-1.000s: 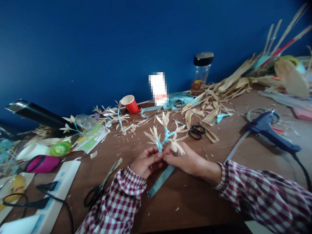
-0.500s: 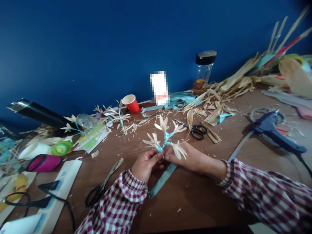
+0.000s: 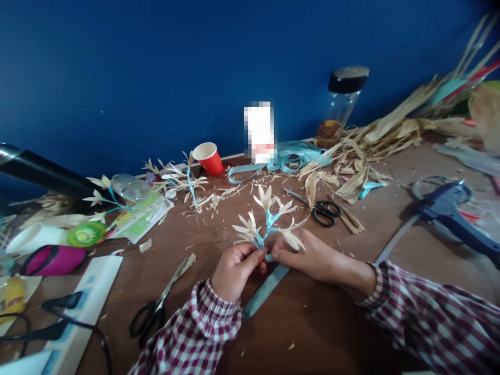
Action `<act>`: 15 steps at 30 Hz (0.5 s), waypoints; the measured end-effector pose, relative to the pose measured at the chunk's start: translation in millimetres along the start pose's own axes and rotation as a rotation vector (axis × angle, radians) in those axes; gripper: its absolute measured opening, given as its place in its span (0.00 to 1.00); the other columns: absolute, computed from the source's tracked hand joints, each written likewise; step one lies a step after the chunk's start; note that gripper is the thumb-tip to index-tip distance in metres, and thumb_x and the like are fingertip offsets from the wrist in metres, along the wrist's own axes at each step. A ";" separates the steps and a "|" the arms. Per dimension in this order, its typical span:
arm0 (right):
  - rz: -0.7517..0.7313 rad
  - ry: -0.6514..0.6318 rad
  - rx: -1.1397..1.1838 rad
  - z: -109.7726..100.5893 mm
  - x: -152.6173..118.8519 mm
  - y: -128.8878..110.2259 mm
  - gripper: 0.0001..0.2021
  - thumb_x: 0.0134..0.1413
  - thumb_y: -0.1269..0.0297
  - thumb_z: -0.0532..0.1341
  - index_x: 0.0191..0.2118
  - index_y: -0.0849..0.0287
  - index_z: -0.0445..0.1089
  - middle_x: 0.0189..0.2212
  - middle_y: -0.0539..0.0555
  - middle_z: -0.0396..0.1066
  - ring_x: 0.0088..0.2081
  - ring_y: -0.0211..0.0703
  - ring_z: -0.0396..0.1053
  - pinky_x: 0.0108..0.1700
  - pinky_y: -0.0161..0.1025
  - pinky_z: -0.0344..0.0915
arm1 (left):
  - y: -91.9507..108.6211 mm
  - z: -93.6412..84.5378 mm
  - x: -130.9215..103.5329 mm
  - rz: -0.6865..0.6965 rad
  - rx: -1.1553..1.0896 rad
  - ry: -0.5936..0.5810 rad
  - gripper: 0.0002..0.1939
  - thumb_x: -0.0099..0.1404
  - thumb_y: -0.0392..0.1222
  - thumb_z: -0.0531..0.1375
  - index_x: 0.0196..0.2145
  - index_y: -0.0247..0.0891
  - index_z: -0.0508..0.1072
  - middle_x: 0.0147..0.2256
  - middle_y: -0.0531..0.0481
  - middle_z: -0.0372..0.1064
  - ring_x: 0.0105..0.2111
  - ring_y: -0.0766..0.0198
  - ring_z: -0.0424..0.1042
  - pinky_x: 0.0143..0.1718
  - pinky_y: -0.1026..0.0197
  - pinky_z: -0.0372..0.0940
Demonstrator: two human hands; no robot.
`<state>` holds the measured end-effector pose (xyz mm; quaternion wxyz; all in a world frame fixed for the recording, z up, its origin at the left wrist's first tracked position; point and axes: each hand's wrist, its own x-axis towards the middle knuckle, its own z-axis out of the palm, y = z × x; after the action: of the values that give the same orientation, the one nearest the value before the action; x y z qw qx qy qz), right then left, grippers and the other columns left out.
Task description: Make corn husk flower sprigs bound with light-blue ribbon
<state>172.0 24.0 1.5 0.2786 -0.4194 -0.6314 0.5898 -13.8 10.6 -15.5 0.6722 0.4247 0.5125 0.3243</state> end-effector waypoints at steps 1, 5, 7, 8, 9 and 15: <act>-0.014 -0.014 0.021 -0.1 0.1 -0.7 0.09 0.53 0.67 0.58 0.25 0.62 0.69 0.22 0.47 0.67 0.26 0.34 0.61 0.30 0.33 0.58 | -0.1 -0.8 -0.3 0.001 0.000 -0.004 0.14 0.54 0.50 0.64 0.26 0.35 0.76 0.19 0.53 0.69 0.21 0.71 0.66 0.25 0.69 0.63; -0.019 -0.074 0.124 -1.8 0.4 -5.7 0.12 0.55 0.60 0.58 0.25 0.61 0.69 0.24 0.48 0.69 0.28 0.36 0.63 0.32 0.34 0.61 | 2.8 -5.5 -0.3 -0.048 -0.097 -0.035 0.15 0.50 0.51 0.67 0.26 0.35 0.76 0.20 0.53 0.67 0.21 0.71 0.66 0.24 0.69 0.65; -0.026 -0.126 0.182 -4.4 0.3 -9.2 0.14 0.55 0.56 0.58 0.27 0.61 0.71 0.25 0.49 0.70 0.29 0.37 0.65 0.34 0.34 0.62 | 6.1 -8.4 -0.3 -0.082 -0.164 -0.033 0.15 0.46 0.50 0.69 0.26 0.35 0.76 0.20 0.54 0.66 0.21 0.71 0.66 0.22 0.69 0.66; -0.028 -0.158 0.199 -6.1 0.1 -11.0 0.14 0.55 0.55 0.58 0.29 0.61 0.72 0.27 0.49 0.71 0.31 0.38 0.65 0.36 0.35 0.62 | 7.5 -9.9 -0.4 -0.094 -0.188 -0.026 0.16 0.44 0.49 0.70 0.26 0.35 0.75 0.21 0.54 0.66 0.22 0.71 0.66 0.21 0.70 0.65; -0.024 -0.185 0.201 -8.3 -0.2 -12.6 0.15 0.56 0.54 0.57 0.31 0.61 0.72 0.29 0.50 0.72 0.33 0.39 0.66 0.37 0.36 0.62 | 8.7 -11.3 -0.6 -0.105 -0.199 -0.023 0.16 0.43 0.49 0.70 0.26 0.35 0.75 0.21 0.54 0.66 0.22 0.71 0.66 0.20 0.70 0.65; 0.060 -0.108 0.039 -33.2 -3.2 -13.4 0.13 0.51 0.54 0.61 0.33 0.60 0.71 0.29 0.51 0.71 0.31 0.39 0.66 0.34 0.35 0.60 | 10.2 -14.6 -0.5 -0.138 -0.176 -0.022 0.17 0.43 0.49 0.71 0.25 0.34 0.75 0.18 0.54 0.66 0.18 0.73 0.65 0.16 0.73 0.60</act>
<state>199.0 38.9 20.0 0.2346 -0.3999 -0.6210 0.6320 -28.0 18.1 -7.7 0.7332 0.3313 0.5025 0.3165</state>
